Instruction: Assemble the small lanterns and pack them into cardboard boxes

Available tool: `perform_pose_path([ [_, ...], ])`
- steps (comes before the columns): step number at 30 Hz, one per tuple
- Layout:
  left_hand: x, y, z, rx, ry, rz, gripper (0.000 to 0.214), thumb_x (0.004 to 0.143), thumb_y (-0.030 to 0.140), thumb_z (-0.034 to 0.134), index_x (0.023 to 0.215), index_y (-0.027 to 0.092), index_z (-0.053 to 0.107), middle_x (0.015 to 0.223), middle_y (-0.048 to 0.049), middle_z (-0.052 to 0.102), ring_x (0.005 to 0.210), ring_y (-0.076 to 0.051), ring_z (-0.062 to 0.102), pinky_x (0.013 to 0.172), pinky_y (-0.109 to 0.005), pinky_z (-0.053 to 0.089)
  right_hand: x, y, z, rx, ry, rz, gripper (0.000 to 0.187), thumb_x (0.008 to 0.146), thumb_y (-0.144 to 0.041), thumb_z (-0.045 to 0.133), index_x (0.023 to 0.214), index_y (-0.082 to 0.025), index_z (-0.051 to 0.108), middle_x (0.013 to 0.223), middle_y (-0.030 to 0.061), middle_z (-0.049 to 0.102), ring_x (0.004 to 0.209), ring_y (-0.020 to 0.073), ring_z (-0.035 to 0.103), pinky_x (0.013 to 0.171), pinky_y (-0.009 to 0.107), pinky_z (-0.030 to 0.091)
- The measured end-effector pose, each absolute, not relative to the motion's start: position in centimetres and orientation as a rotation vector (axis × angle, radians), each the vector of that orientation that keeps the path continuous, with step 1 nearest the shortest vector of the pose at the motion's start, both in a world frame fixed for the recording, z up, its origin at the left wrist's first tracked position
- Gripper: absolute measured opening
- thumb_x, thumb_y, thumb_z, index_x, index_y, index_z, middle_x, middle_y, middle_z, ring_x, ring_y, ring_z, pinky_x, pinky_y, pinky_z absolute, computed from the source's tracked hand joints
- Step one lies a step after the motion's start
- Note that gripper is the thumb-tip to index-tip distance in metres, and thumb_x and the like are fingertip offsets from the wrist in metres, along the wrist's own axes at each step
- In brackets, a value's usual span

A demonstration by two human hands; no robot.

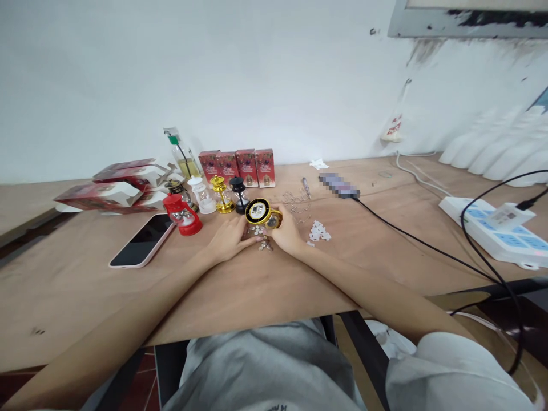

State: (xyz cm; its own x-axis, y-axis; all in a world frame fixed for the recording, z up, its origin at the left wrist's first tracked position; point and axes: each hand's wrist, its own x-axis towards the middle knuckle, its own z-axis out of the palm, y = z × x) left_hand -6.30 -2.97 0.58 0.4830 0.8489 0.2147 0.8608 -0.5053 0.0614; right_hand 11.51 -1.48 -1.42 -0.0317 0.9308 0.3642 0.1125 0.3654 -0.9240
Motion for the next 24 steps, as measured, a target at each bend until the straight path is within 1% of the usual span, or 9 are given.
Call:
perform_pose_path([
  [3, -6.0, -2.7, 0.5, -2.617, -1.411, -0.23, 0.047, 0.094, 0.054, 0.033, 0.104, 0.011, 0.05, 0.108, -0.0165, 0.061, 0.104, -0.03, 0.054, 0.086, -0.039, 0.039, 11.5, -1.5, -1.5, -0.985, -1.454, 0.879, 0.053, 0.049, -0.012, 0.075, 0.097, -0.019, 0.054, 0.094, 0.0024, 0.066, 0.09, 0.0209, 0.062, 0.087, 0.037, 0.047],
  [9, -5.4, -2.7, 0.8, -2.553, -1.348, -0.032, 0.042, 0.098, 0.042, 0.028, 0.109, 0.011, 0.054, 0.11, -0.0169, 0.061, 0.105, -0.03, 0.053, 0.084, -0.038, 0.037, 11.6, -1.4, -1.7, -0.979, -1.479, 0.867, 0.054, 0.05, -0.012, 0.076, 0.099, -0.02, 0.054, 0.098, 0.0031, 0.067, 0.094, 0.0217, 0.062, 0.089, 0.037, 0.046],
  [14, -4.8, -3.0, 1.2, -2.544, -1.344, 0.081, 0.04, 0.099, 0.034, 0.023, 0.112, 0.01, 0.054, 0.111, -0.0184, 0.061, 0.105, -0.031, 0.055, 0.083, -0.04, 0.038, 11.6, -1.4, -1.6, -0.995, -1.493, 0.844, 0.054, 0.05, -0.01, 0.075, 0.098, -0.021, 0.054, 0.098, 0.0025, 0.067, 0.094, 0.0214, 0.062, 0.089, 0.037, 0.047],
  [18, -4.6, -3.2, 1.4, -2.548, -1.391, 0.124, 0.034, 0.098, 0.026, 0.026, 0.112, 0.008, 0.053, 0.109, -0.0179, 0.062, 0.104, -0.029, 0.058, 0.082, -0.038, 0.041, 11.6, -1.5, -1.4, -1.011, -1.488, 0.866, 0.054, 0.05, -0.011, 0.075, 0.098, -0.02, 0.053, 0.095, 0.0026, 0.067, 0.092, 0.0215, 0.062, 0.088, 0.037, 0.047],
  [20, -4.6, -3.3, 1.4, -2.543, -1.417, 0.119, 0.034, 0.099, 0.027, 0.027, 0.112, 0.008, 0.052, 0.11, -0.0173, 0.063, 0.103, -0.028, 0.059, 0.082, -0.036, 0.043, 11.6, -1.6, -1.4, -1.015, -1.487, 0.871, 0.053, 0.05, -0.013, 0.076, 0.098, -0.02, 0.053, 0.095, 0.0026, 0.067, 0.092, 0.0215, 0.063, 0.088, 0.038, 0.047],
  [24, -4.7, -3.3, 1.3, -2.501, -1.5, 0.1, 0.042, 0.099, 0.039, 0.026, 0.115, 0.009, 0.05, 0.112, -0.0171, 0.063, 0.098, -0.027, 0.062, 0.08, -0.034, 0.045, 11.5, -1.6, -1.4, -0.993, -1.491, 0.867, 0.052, 0.051, -0.014, 0.076, 0.098, -0.02, 0.054, 0.098, 0.0029, 0.067, 0.094, 0.0214, 0.063, 0.088, 0.037, 0.047],
])
